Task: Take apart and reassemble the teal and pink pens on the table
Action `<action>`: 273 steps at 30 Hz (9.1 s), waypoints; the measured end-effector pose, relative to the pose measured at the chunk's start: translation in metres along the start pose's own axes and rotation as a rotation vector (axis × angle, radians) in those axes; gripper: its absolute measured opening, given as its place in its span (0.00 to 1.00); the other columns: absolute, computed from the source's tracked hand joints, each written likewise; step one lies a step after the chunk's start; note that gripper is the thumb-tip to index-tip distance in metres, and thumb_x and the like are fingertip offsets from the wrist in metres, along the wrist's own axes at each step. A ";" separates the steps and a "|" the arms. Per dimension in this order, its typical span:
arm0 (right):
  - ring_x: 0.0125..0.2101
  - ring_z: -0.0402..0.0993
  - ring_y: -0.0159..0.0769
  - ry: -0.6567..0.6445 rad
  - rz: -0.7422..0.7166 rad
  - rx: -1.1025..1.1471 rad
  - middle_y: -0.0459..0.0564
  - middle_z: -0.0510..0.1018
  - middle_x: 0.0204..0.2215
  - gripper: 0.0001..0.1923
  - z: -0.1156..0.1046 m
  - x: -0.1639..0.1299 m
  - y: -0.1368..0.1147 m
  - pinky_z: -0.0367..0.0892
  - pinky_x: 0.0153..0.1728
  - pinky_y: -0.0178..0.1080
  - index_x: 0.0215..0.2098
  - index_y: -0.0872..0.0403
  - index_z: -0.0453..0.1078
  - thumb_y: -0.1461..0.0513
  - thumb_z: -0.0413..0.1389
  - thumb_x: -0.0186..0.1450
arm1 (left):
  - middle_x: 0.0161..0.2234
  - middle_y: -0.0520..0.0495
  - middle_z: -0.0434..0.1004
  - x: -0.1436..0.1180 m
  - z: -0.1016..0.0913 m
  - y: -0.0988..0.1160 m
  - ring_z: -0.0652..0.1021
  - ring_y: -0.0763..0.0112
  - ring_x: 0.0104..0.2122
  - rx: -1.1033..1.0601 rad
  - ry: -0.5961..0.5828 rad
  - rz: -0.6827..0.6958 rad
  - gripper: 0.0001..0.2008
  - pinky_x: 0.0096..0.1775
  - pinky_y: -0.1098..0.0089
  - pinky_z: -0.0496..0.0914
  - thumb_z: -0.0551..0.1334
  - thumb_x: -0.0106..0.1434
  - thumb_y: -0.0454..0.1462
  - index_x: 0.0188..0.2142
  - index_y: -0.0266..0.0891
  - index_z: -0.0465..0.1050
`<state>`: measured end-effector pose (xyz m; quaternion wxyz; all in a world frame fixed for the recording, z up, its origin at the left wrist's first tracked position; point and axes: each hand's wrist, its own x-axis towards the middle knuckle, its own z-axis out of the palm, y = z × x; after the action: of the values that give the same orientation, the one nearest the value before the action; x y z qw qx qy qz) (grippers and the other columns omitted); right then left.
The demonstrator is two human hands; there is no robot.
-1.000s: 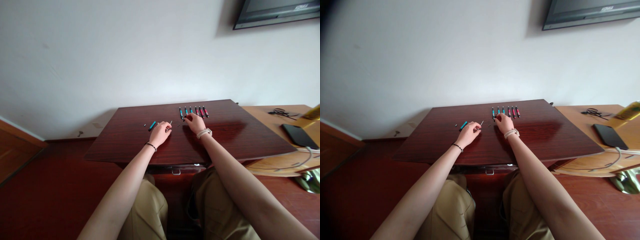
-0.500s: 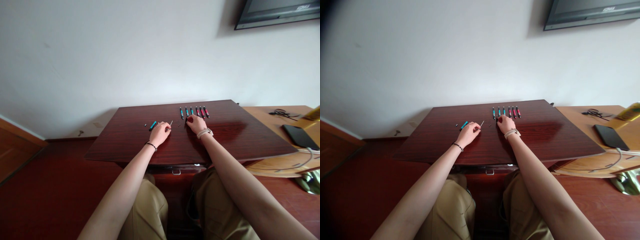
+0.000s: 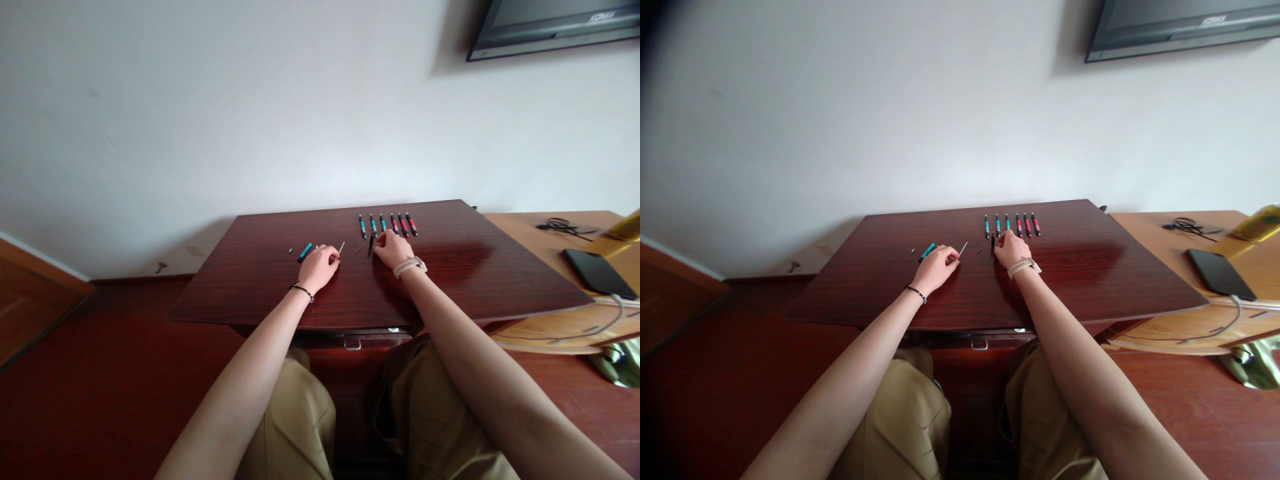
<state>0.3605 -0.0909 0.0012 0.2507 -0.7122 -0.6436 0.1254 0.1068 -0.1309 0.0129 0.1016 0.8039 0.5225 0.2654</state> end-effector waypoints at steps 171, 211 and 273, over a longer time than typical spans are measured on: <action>0.20 0.76 0.29 -0.347 0.041 0.481 0.54 0.88 0.31 0.11 0.021 0.002 -0.009 0.67 0.20 0.29 0.32 0.58 0.81 0.61 0.61 0.70 | 0.44 0.45 0.85 0.005 -0.011 0.000 0.83 0.61 0.45 0.218 -0.131 0.017 0.09 0.48 0.65 0.73 0.60 0.70 0.31 0.46 0.44 0.75; 0.21 0.75 0.26 -0.521 0.144 1.053 0.53 0.88 0.31 0.04 0.016 -0.017 -0.042 0.67 0.19 0.24 0.34 0.55 0.78 0.65 0.67 0.68 | 0.40 0.48 0.84 0.008 0.005 -0.013 0.83 0.65 0.39 -0.080 0.044 0.060 0.07 0.43 0.67 0.74 0.64 0.69 0.31 0.45 0.43 0.74; 0.16 0.56 0.25 -0.323 0.537 1.818 0.40 0.66 0.20 0.13 -0.005 -0.010 -0.048 0.59 0.14 0.25 0.32 0.50 0.59 0.63 0.54 0.75 | 0.52 0.43 0.82 0.008 -0.012 -0.056 0.76 0.52 0.53 0.175 0.164 0.069 0.13 0.58 0.52 0.71 0.62 0.70 0.33 0.51 0.46 0.81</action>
<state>0.3205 -0.0991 0.0284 0.5782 -0.3435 -0.1426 0.7262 0.0587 -0.1007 0.0012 -0.0213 0.8026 0.5224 0.2872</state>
